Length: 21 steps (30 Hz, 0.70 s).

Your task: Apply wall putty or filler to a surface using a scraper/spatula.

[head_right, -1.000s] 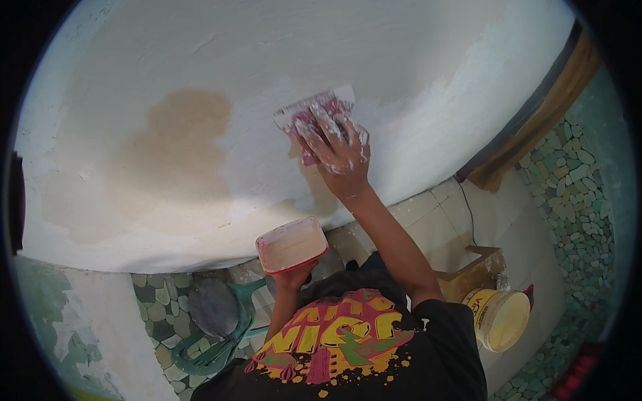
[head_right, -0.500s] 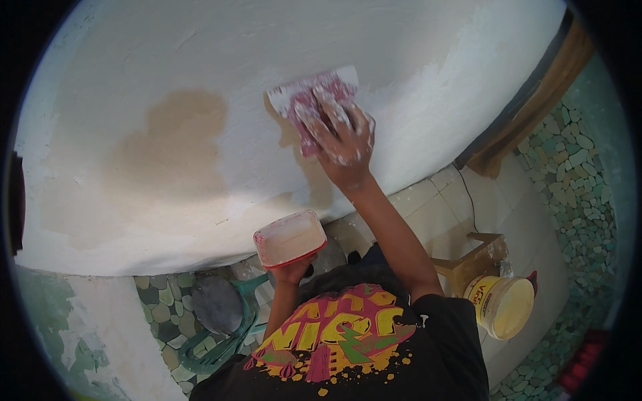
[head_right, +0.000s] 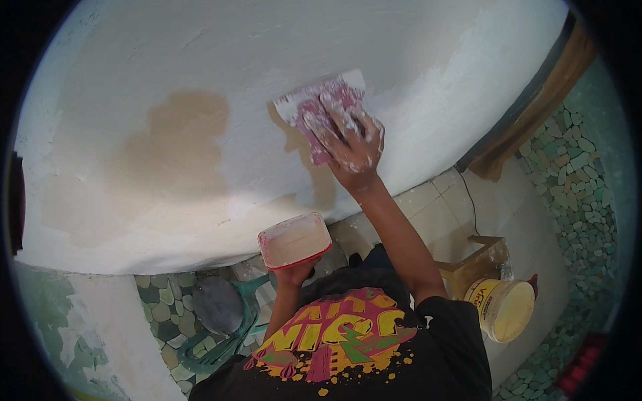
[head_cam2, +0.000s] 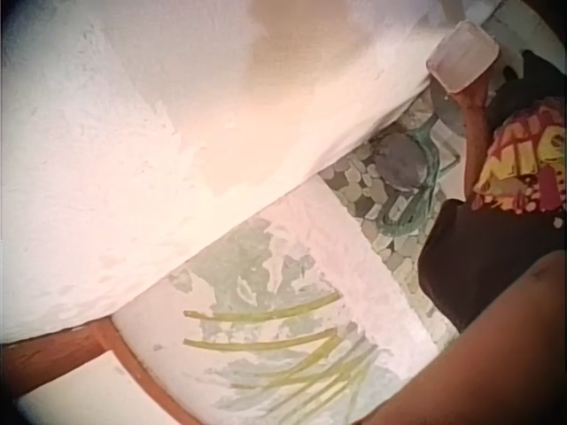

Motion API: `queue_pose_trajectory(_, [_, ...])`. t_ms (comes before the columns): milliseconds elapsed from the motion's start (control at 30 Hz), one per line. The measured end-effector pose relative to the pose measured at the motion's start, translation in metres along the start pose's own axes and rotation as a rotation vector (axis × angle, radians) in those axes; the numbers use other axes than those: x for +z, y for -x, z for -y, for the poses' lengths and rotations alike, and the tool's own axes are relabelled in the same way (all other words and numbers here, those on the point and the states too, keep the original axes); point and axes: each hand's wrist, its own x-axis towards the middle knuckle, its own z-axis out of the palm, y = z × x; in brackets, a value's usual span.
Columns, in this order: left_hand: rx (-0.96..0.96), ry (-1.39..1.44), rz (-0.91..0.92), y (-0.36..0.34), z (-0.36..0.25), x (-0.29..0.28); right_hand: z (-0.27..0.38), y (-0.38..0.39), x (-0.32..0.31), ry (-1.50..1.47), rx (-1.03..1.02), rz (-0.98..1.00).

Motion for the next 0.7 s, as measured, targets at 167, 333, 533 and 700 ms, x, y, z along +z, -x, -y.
queue_pose_trajectory(167, [0.007,0.078,-0.048,-0.005,0.002,0.001,-0.010,-0.013,0.019,0.010,0.006,-0.022])
queue_pose_trajectory(333, [0.027,-0.012,-0.010,-0.003,0.002,-0.004,-0.010,0.040,0.011,0.021,0.066,0.117])
queue_pose_trajectory(533, [0.071,-0.139,-0.146,-0.005,0.004,0.008,0.004,-0.010,-0.023,-0.031,0.075,-0.005])
queue_pose_trajectory(700, [0.052,-0.054,-0.134,-0.014,0.011,0.016,-0.033,-0.008,-0.002,0.083,0.084,0.027])
